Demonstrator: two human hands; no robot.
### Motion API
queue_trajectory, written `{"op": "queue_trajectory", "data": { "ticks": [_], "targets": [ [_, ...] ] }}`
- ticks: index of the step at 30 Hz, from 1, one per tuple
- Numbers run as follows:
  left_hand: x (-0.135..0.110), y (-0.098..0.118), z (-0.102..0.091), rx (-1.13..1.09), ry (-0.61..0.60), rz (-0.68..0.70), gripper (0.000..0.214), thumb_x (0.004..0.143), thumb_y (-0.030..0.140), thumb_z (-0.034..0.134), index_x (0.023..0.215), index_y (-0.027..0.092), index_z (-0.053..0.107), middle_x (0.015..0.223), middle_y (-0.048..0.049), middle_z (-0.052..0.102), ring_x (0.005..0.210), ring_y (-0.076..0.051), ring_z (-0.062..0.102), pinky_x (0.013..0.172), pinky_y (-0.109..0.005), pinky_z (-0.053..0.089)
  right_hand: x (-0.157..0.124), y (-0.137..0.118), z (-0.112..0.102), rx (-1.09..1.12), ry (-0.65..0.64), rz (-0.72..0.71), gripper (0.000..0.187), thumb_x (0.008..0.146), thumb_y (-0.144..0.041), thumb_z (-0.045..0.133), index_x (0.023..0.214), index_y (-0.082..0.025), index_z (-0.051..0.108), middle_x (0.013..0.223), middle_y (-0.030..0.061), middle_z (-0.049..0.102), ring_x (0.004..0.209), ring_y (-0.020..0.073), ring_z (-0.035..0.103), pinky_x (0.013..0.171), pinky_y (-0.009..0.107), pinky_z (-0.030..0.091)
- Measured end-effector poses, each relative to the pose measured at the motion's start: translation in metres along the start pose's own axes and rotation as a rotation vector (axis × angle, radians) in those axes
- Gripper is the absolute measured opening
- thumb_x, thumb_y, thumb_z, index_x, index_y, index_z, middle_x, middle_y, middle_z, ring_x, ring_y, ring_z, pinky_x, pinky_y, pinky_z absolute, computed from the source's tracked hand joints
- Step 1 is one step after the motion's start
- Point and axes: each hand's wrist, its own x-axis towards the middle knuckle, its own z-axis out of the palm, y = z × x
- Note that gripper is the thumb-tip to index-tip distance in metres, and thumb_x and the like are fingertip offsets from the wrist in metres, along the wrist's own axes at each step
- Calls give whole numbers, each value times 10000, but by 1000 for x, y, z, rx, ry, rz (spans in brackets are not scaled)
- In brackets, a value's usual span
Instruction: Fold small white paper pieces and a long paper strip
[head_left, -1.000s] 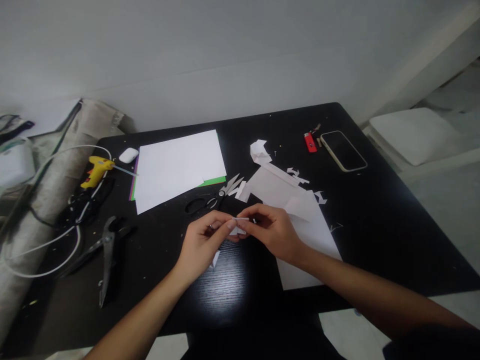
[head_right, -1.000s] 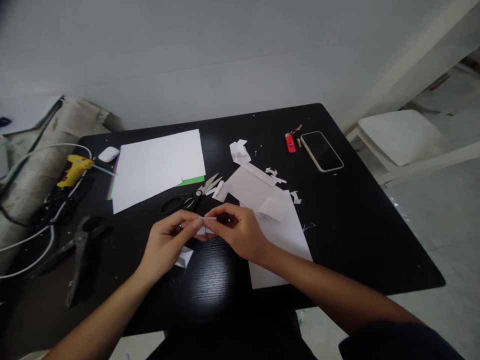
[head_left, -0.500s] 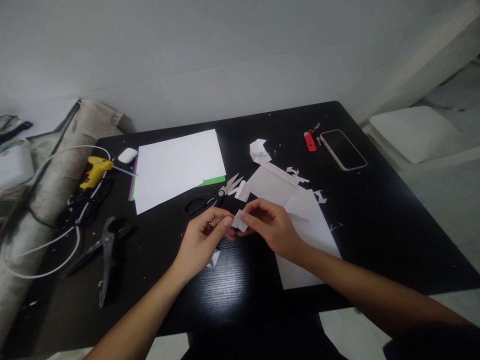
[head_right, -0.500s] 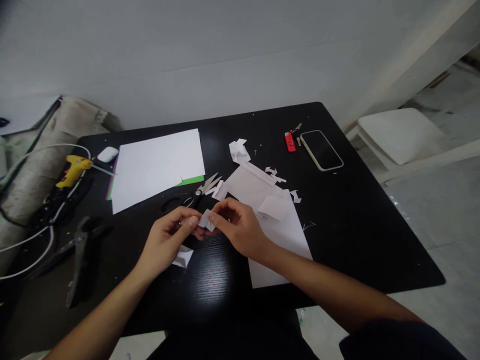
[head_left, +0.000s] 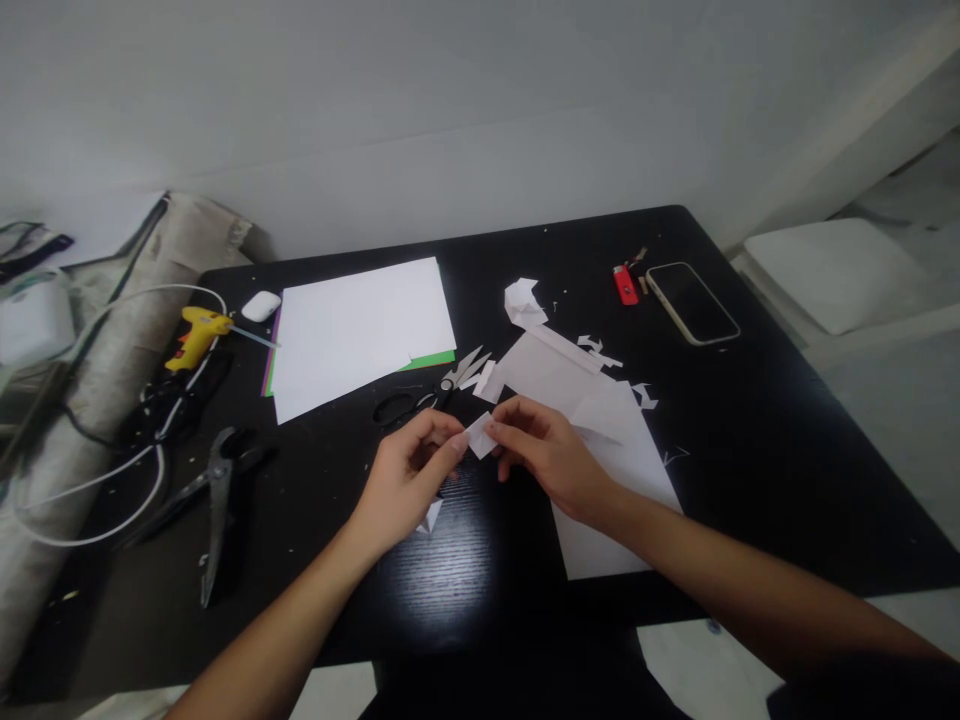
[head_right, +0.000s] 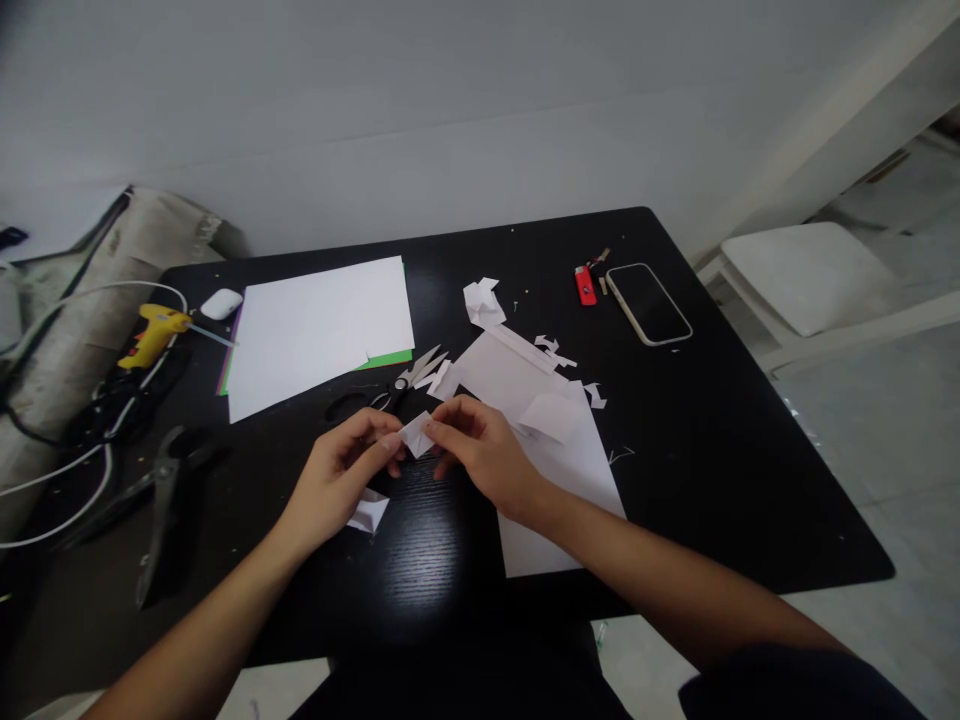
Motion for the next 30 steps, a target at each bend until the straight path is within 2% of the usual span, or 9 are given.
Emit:
{"op": "queue_trajectory", "data": {
  "ticks": [2,5,9,18,25,30],
  "targets": [
    [0,-2,1,16,9,15,239,979,392,656,933,165,714,792,-16,689,657,-123,644,626,-229,518,0,1,0,2,-6,2,236,805,-354,874,842,-191,707,770,-18,641,672,117,633,535,206,580],
    [0,-4,1,27,34,31,244,978,390,664,897,167,721,764,-11,695,642,-121,655,623,-226,525,0,1,0,28,-8,18,249,784,-354,893,841,-189,715,786,-21,665,689,123,679,618,242,630],
    [2,-3,-1,-32,41,20,236,951,379,695,860,162,722,722,-6,701,616,-121,661,609,-220,539,0,1,0,41,-12,45,285,753,-356,920,845,-183,713,807,-27,688,693,122,715,682,258,654],
    [6,1,-1,-131,16,-76,282,942,409,705,821,155,724,737,-6,716,576,-123,718,574,-203,554,0,1,0,1,-4,56,330,725,-379,936,843,-192,691,802,-40,695,697,135,758,720,270,664],
    [5,0,0,-152,40,-94,238,920,377,734,833,156,745,719,-6,728,546,-129,727,536,-198,581,0,4,0,4,-10,48,327,716,-369,939,843,-191,696,817,-30,702,740,147,767,749,289,680],
    [3,-3,1,-147,61,-52,206,930,347,729,856,156,749,708,-3,724,569,-131,735,563,-201,603,0,4,0,-3,-9,46,326,710,-364,942,829,-183,699,800,-25,715,707,147,769,730,285,680]
  ]
}}
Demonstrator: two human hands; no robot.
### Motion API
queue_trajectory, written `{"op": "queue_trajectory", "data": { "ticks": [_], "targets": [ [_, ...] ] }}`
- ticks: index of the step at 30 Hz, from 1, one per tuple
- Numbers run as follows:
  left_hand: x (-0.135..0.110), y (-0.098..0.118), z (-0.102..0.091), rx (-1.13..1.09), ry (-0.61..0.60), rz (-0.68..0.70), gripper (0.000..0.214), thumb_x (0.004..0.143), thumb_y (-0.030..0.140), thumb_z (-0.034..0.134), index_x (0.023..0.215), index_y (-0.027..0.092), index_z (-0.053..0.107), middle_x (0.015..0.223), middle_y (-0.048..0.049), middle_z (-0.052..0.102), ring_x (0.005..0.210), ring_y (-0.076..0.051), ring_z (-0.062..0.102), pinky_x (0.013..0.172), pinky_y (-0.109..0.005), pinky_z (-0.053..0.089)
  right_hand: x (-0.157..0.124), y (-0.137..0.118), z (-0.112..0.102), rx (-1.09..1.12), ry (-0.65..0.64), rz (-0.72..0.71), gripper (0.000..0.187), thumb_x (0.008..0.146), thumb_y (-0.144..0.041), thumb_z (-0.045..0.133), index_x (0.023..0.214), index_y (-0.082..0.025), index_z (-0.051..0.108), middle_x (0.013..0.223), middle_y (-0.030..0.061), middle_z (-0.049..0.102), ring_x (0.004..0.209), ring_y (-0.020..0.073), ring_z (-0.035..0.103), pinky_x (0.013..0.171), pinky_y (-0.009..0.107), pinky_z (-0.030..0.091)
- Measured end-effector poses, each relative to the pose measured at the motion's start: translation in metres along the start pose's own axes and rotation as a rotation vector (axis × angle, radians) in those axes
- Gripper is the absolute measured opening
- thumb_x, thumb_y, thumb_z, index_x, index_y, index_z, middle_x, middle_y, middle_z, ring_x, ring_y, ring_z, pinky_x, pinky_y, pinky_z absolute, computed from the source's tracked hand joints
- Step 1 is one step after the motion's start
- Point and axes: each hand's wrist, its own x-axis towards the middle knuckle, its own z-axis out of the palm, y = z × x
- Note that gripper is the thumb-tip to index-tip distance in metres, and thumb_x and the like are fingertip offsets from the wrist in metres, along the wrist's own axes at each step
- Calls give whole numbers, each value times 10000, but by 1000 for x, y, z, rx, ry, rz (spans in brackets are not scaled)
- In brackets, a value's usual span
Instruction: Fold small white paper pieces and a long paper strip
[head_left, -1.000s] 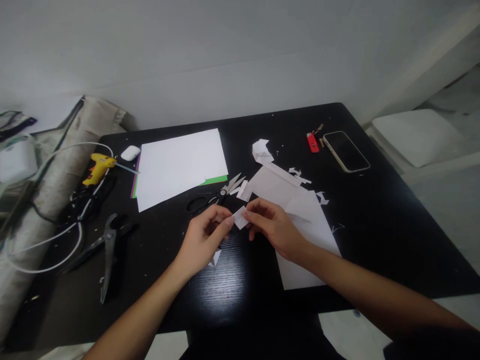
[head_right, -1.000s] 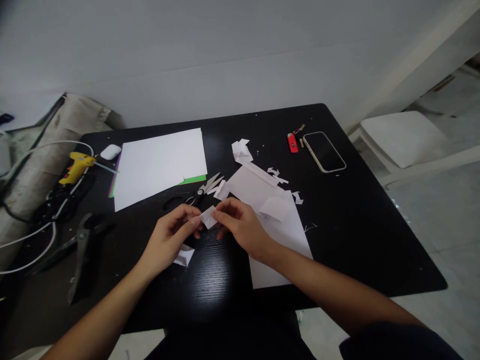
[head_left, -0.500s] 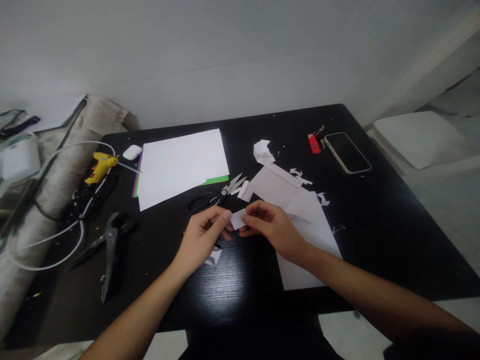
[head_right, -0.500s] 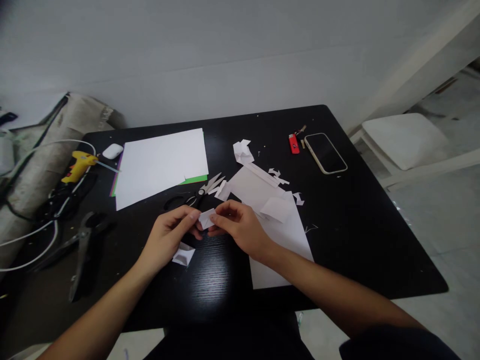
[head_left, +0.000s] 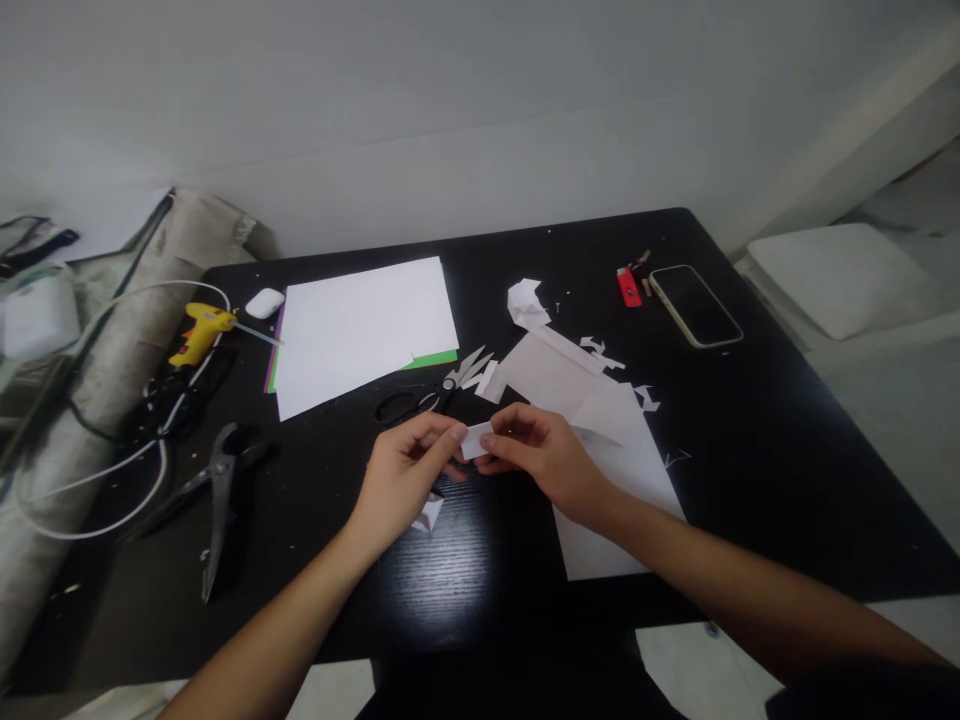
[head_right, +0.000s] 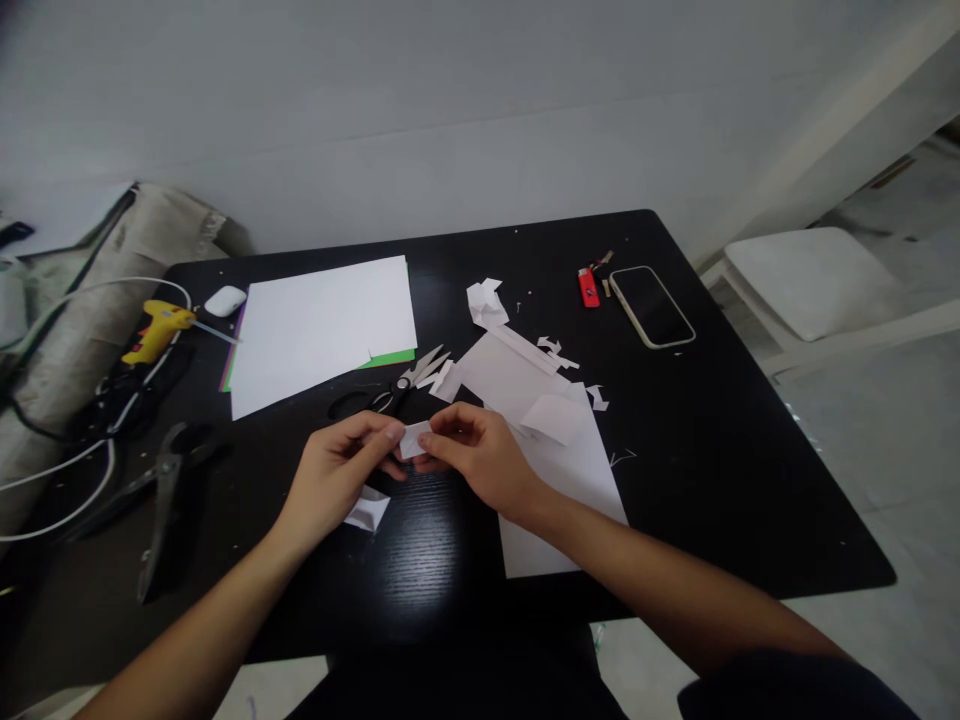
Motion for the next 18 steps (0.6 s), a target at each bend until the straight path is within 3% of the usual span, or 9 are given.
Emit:
{"op": "queue_trajectory", "data": {
  "ticks": [5,11,18],
  "targets": [
    [-2,-1,3,26,1,102,149,928,306,735,999,182,775,817,-13,772,605,-113,720,588,-198,608,-3,0,2,-60,4,-58,312,737,-374,925,833,-176,704,774,-15,728,696,148,768,707,272,663],
    [-3,-6,2,160,40,223,88,909,267,763,966,223,813,869,-6,792,666,-95,691,626,-175,567,-7,5,4,-168,24,-151,275,767,-358,901,848,-178,710,781,2,736,684,159,760,679,278,636],
    [-2,-5,1,207,60,239,84,908,263,761,949,217,818,854,-17,798,646,-106,669,605,-201,548,-8,6,5,-214,29,-208,217,779,-300,885,867,-185,724,801,6,731,692,160,751,684,283,627]
  ]
}}
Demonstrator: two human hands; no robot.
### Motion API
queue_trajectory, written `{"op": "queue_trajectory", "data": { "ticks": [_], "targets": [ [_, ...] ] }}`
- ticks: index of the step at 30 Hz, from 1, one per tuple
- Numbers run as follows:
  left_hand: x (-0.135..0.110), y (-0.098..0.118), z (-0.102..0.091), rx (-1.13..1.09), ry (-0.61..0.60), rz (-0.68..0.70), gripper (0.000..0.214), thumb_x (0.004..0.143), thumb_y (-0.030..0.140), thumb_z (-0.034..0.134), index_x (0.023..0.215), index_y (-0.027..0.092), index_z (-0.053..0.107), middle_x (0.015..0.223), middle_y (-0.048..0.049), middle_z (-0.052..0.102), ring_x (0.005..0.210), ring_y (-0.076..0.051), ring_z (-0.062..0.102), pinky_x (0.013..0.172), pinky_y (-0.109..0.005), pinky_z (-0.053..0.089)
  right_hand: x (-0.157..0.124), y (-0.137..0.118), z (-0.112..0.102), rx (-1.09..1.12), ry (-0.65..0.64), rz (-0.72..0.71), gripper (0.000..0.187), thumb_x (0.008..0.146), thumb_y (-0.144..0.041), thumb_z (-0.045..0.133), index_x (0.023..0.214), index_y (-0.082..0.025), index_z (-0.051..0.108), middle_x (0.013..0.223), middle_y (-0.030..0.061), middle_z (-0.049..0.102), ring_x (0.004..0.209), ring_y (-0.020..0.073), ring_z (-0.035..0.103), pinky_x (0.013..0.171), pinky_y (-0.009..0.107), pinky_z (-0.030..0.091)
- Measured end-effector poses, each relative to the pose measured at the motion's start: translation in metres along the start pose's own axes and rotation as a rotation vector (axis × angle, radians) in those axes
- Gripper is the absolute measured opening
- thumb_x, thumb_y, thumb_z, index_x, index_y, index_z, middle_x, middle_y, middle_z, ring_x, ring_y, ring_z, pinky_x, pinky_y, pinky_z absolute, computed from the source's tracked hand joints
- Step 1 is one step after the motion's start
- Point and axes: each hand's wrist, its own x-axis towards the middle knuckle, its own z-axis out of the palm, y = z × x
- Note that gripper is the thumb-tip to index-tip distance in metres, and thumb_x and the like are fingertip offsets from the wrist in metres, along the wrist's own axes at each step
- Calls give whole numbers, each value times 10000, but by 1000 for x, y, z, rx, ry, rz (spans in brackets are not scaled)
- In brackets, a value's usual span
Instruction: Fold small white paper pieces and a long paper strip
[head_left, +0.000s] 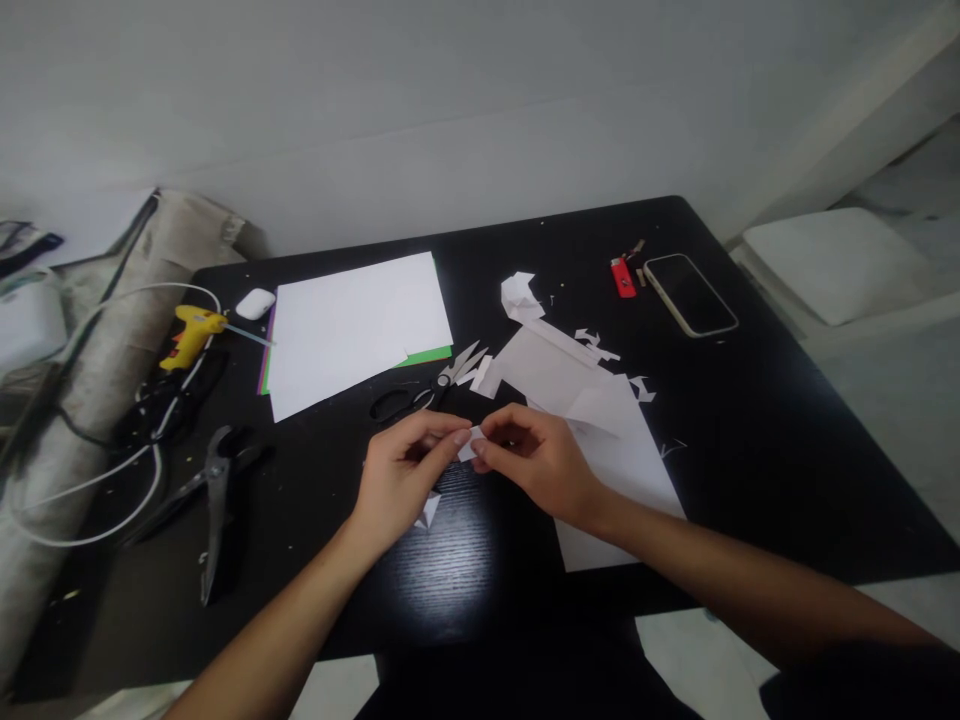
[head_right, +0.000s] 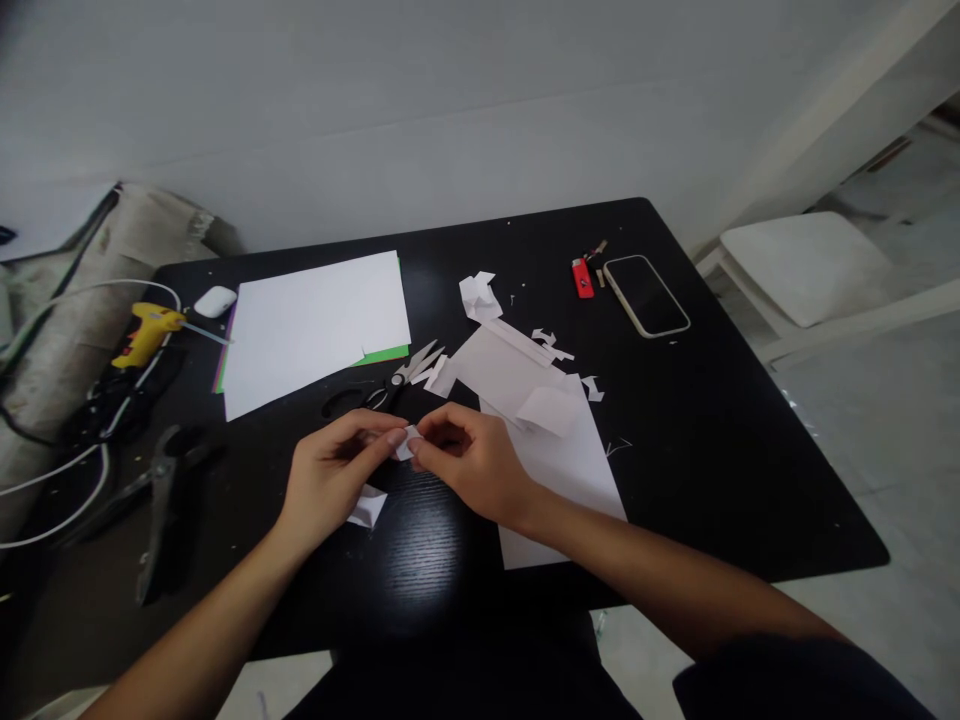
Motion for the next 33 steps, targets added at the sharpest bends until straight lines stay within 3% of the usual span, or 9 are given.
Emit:
{"op": "queue_trajectory", "data": {
  "ticks": [8,13,21,33],
  "targets": [
    [-1,3,0,-12,-46,5,108,936,297,736,967,211,793,844,-16,775,664,-116,668,613,-217,534,0,0,-1,-11,-29,-2,202,795,-311,879,854,-194,725,757,-2,730,679,152,731,667,267,595],
    [0,3,-4,79,-113,75,120,971,306,704,948,218,782,891,-23,755,794,-142,688,732,-252,535,-1,-1,-1,-82,-40,9,215,814,-364,860,851,-205,720,733,1,729,684,169,721,681,296,592],
    [1,1,-5,105,-135,74,125,980,303,694,928,215,767,867,-17,734,781,-142,660,723,-254,511,-2,-4,-2,-158,-28,-10,193,819,-360,850,843,-206,736,746,13,743,689,178,720,673,303,584],
    [-1,-1,-5,78,-123,45,146,985,328,685,943,208,756,881,-25,728,786,-144,657,723,-256,519,-1,-5,0,-24,-33,75,241,769,-376,889,825,-187,750,714,13,743,657,174,744,664,298,610]
  ]
}}
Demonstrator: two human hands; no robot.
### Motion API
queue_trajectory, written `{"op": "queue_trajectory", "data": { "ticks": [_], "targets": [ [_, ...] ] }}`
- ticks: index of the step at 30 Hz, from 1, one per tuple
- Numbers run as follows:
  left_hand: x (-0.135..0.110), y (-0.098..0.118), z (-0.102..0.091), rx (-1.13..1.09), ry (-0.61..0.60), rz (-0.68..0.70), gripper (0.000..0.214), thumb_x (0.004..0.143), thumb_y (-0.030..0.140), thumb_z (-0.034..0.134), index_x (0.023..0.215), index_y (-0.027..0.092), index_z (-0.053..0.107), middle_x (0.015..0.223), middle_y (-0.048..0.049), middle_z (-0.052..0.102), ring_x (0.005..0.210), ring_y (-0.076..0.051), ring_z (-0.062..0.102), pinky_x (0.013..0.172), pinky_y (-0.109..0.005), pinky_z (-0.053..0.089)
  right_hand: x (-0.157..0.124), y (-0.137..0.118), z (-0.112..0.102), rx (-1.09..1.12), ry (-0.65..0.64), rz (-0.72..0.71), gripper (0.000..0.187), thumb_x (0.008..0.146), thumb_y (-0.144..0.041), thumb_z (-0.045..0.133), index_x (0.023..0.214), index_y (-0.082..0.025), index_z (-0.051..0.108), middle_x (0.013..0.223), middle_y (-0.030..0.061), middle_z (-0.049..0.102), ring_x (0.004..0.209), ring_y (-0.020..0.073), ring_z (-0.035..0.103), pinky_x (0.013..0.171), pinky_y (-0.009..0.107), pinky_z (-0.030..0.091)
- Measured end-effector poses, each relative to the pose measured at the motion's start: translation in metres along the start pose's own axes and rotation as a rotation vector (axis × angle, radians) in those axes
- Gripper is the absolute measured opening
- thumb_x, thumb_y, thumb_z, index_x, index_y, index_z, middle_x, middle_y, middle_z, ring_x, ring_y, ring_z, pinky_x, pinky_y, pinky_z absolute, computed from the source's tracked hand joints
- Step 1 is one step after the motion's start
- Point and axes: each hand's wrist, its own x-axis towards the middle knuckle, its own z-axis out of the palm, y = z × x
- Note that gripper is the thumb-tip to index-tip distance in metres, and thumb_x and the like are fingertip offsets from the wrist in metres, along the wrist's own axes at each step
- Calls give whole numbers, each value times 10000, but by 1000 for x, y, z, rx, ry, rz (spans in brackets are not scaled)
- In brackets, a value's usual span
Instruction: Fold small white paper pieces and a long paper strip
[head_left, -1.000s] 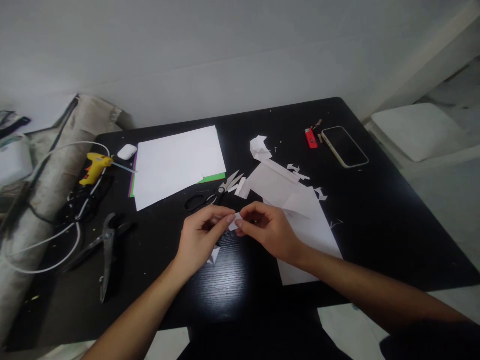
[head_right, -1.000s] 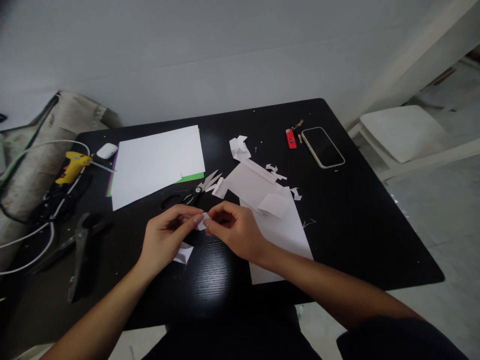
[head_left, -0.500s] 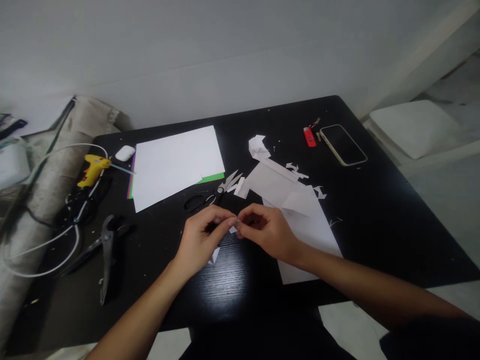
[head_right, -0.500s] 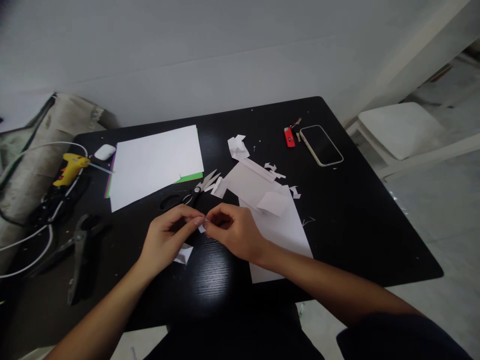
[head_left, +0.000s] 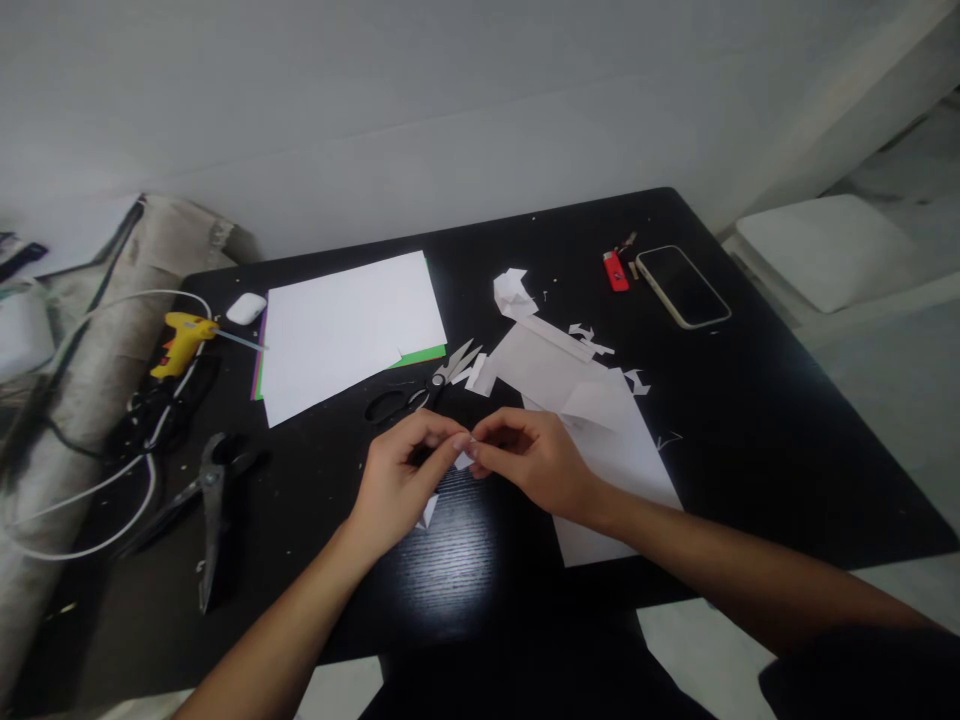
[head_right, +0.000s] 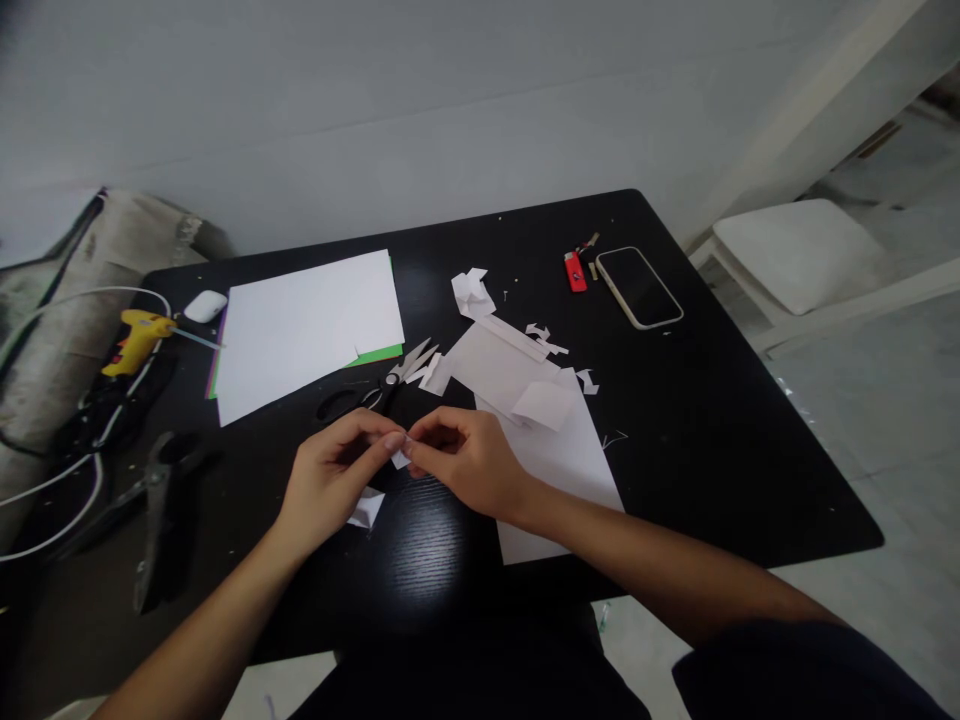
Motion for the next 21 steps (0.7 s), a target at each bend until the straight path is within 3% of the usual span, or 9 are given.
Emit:
{"op": "queue_trajectory", "data": {
  "ticks": [9,16,21],
  "targets": [
    [1,2,3,-71,10,-97,179,959,364,711,931,192,753,844,-30,740,731,-145,668,665,-253,529,2,-2,0,43,-17,22,283,772,-406,884,833,-182,722,701,-3,713,634,157,715,658,305,598],
    [1,6,4,-121,34,-154,161,952,346,713,919,190,734,758,-2,709,695,-129,672,665,-226,542,4,1,-2,-83,55,-91,189,817,-356,835,865,-201,739,853,25,735,789,170,693,748,319,590],
    [3,5,3,-164,-31,-188,185,953,362,706,934,178,723,803,-21,730,689,-133,672,653,-233,546,4,1,-2,11,77,-64,258,794,-363,856,954,-213,721,871,18,699,814,182,695,743,340,643]
  ]
}}
